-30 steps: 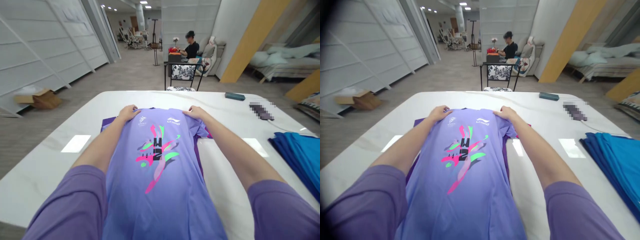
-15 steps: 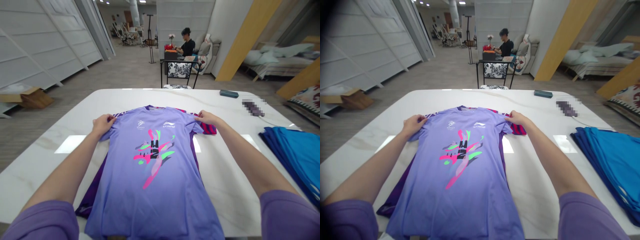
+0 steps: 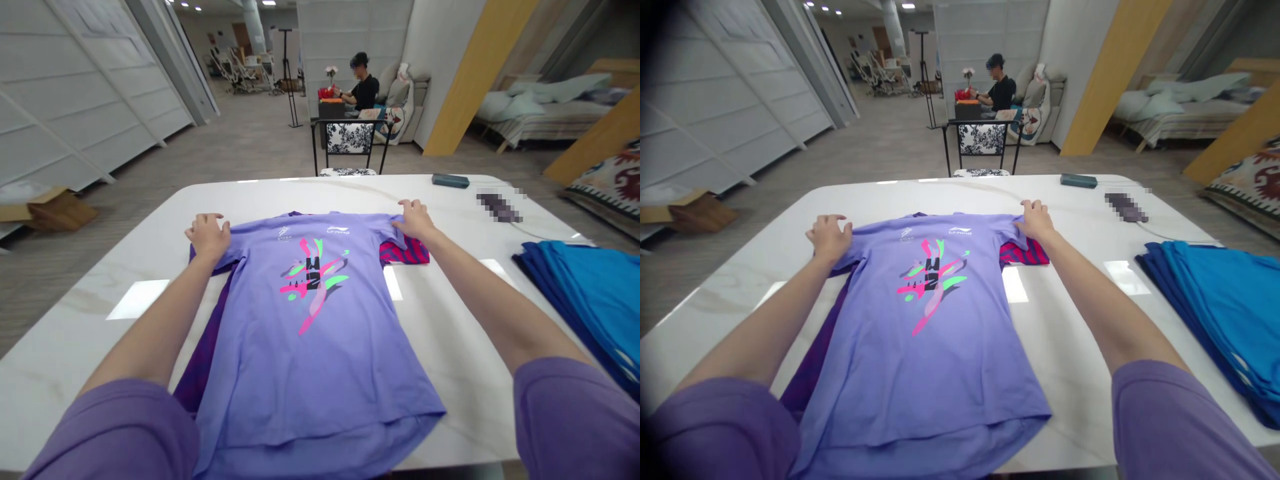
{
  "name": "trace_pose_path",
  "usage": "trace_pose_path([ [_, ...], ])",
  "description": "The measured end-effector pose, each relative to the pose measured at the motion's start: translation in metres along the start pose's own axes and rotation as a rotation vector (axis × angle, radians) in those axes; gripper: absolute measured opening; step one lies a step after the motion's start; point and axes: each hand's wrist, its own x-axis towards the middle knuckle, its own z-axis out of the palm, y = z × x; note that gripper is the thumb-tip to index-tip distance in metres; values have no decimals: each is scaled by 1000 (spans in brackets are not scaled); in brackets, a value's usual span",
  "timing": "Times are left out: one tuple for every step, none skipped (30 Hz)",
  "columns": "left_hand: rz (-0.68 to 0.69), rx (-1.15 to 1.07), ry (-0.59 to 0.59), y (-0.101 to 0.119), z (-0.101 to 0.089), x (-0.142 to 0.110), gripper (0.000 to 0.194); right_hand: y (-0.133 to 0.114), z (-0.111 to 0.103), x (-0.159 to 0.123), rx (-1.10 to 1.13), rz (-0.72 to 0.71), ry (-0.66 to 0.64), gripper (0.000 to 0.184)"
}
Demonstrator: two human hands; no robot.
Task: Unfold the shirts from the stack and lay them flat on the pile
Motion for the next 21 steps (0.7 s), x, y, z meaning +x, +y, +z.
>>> trace_pose_path([
  [58, -20, 14, 7, -6, -19, 50, -4, -1, -18, -12, -37, 46, 75],
  [121, -43, 11, 13, -15, -44, 52, -10, -2, -39, -16, -76, 79, 71],
  [190, -75, -13, 18, -26, -73, 54, -16, -6, -65, -5, -117, 89, 67],
  [257, -112, -54, 20, -38, -106, 55, -22, -11, -95, 23, -155, 61, 64],
  [340, -166, -116, 21, -53, -143, 53, -27, -18, -128, 64, -187, -3, 62],
  [441, -239, -197, 18, -68, -182, 51, -31, -25, -164, 118, -225, -96, 62],
  [523, -297, -291, 13, -83, -220, 50, -34, -34, -201, 173, -256, -218, 64],
  [578, -323, -385, 4, -96, -257, 53, -34, -42, -239, 207, -272, -327, 66],
  [597, -325, -424, -6, -108, -291, 61, -31, -50, -275, 222, -294, -402, 67],
  [599, -314, -430, -18, -117, -321, 72, -27, -56, -308, 243, -324, -453, 68],
  [590, -299, -427, -32, -124, -346, 81, -22, -60, -338, 273, -350, -490, 69],
  [570, -284, -412, -45, -128, -366, 86, -16, -61, -362, 301, -365, -516, 69],
  [547, -273, -402, -57, -131, -380, 86, -11, -61, -381, 331, -371, -537, 66],
  [522, -271, -397, -68, -131, -390, 80, -6, -59, -395, 358, -369, -556, 59],
  [494, -275, -393, -77, -132, -397, 70, -3, -57, -404, 380, -364, -567, 48],
  [470, -288, -385, -85, -132, -400, 59, -1, -54, -410, 396, -364, -570, 37],
  [450, -303, -376, -90, -133, -402, 48, -1, -53, -414, 406, -373, -563, 27],
  [435, -316, -364, -94, -135, -403, 38, -3, -54, -416, 412, -389, -548, 23],
  [425, -325, -341, -97, -138, -403, 30, -5, -56, -418, 414, -405, -527, 22],
  [419, -329, -312, -99, -143, -404, 26, -8, -60, -421, 416, -421, -502, 23],
  [412, -326, -281, -102, -148, -406, 24, -12, -66, -425, 419, -436, -477, 24],
])
